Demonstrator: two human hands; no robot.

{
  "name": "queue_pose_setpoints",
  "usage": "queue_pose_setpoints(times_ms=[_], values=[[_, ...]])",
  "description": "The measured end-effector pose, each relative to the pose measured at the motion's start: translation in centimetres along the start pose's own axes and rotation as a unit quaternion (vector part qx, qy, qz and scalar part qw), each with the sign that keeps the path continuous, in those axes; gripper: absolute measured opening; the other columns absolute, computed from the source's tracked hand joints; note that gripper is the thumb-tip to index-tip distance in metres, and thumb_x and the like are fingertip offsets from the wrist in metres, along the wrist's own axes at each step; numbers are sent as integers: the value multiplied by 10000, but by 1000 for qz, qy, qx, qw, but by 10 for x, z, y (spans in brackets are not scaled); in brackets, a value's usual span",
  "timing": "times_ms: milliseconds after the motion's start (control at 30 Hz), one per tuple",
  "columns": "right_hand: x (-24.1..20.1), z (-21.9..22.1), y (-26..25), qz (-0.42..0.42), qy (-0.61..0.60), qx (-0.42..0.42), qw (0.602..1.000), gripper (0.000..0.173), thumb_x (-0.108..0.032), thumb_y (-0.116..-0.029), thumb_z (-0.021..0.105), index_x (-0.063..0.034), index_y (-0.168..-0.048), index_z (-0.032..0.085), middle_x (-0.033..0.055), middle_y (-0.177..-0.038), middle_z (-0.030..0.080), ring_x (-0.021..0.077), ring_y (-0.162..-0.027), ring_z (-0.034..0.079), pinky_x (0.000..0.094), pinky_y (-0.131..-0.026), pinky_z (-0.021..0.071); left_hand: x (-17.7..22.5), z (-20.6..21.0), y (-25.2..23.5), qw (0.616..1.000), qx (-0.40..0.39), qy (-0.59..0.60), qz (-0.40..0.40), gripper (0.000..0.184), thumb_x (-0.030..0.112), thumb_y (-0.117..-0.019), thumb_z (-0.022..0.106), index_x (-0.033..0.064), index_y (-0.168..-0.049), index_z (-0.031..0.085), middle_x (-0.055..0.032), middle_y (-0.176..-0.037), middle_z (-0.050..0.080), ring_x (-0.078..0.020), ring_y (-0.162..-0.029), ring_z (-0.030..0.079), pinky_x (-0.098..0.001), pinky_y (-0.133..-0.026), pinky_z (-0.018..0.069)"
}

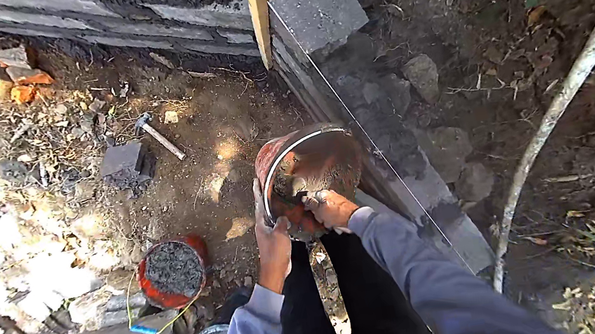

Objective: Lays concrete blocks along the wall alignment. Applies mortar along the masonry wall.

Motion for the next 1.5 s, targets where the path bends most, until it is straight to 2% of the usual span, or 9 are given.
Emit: queue_pose_setpoints(times_ms=[200, 600, 800, 900, 1033, 1133, 1267, 1400, 1500], values=[[14, 23, 33, -14, -214, 12, 977, 446, -405, -1118, 394, -56, -1263, 633, 63, -797, 593, 144, -604, 524, 334, -598, 490, -20, 22, 23, 996, -11, -85, -22, 858, -43, -932, 552, 118, -1642, 99, -175, -1601, 341, -225, -1357, 495, -400, -1077, 478], [117, -35, 131, -114, -354, 20, 928, 385, -328, -1116, 355, -58, -1195, 617, -20, -624, 526, 72, -429, 452, 237, -389, 409, -67, 31, 24, 992, 14, -95, -86, 677, -36, -971, 482, 98, -1585, 229, -169, -1394, 502, -188, -1087, 611, -371, -873, 557], [206, -69, 166, -65, -211, 314, 923, 365, -290, -1059, 464, -39, -1199, 689, 11, -758, 622, 81, -605, 551, 290, -593, 501, -111, 44, 21, 986, -20, -114, -117, 679, -36, -966, 500, 83, -1583, 243, -187, -1444, 480, -223, -1179, 585, -393, -950, 533], [246, -75, 135, 31, -27, 431, 901, 447, -380, -1035, 532, 1, -1207, 690, 203, -1096, 725, 345, -1042, 699, 558, -959, 528, -138, 52, 12, 984, -59, -126, -112, 738, -48, -931, 506, 67, -1599, 214, -195, -1503, 445, -238, -1250, 559, -400, -995, 518], [266, -80, 94, 82, -13, 489, 869, 465, -370, -1062, 512, 32, -1230, 673, 251, -1094, 719, 421, -1033, 702, 619, -943, 522, -154, 73, 3, 984, -72, -113, -116, 786, -88, -918, 507, 84, -1615, 187, -190, -1541, 415, -241, -1288, 539, -397, -1019, 503], [263, -88, 100, 121, -187, 454, 862, 432, -318, -1102, 433, -11, -1326, 638, 217, -1012, 712, 352, -930, 692, 565, -897, 536, -158, 77, 4, 985, -67, -112, -116, 776, -87, -918, 511, 68, -1609, 196, -198, -1530, 424, -237, -1275, 546, -385, -1014, 505], [294, -97, 88, 90, -386, 327, 858, 482, -434, -1120, 355, -56, -967, 612, -3, -598, 516, 101, -432, 478, 268, -432, 464, -160, 77, 2, 988, -62, -97, -102, 773, -93, -915, 513, 64, -1606, 204, -200, -1521, 428, -232, -1251, 559, -372, -1003, 509], [279, -105, 58, 142, -298, 267, 905, 528, -463, -1119, 344, -37, -985, 623, 20, -675, 508, 118, -524, 477, 289, -536, 461, -159, 76, -3, 990, -43, -81, -110, 766, -85, -912, 514, 70, -1600, 217, -203, -1484, 460, -246, -1211, 578, -385, -965, 525], [273, -115, 38, 134, -158, 272, 940, 612, -493, -1110, 339, 13, -1160, 681, 217, -944, 660, 335, -817, 631, 525, -799, 523, -157, 76, -4, 989, -39, -82, -116, 736, -68, -931, 514, 71, -1594, 226, -205, -1470, 470, -257, -1202, 584, -416, -947, 539]])
Point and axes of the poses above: each hand's wrist, its own y-axis away from the middle knuckle, its own z-axis out of the palm, x = y × z, the point moved 2 cm from there along -y, towards the middle knuckle
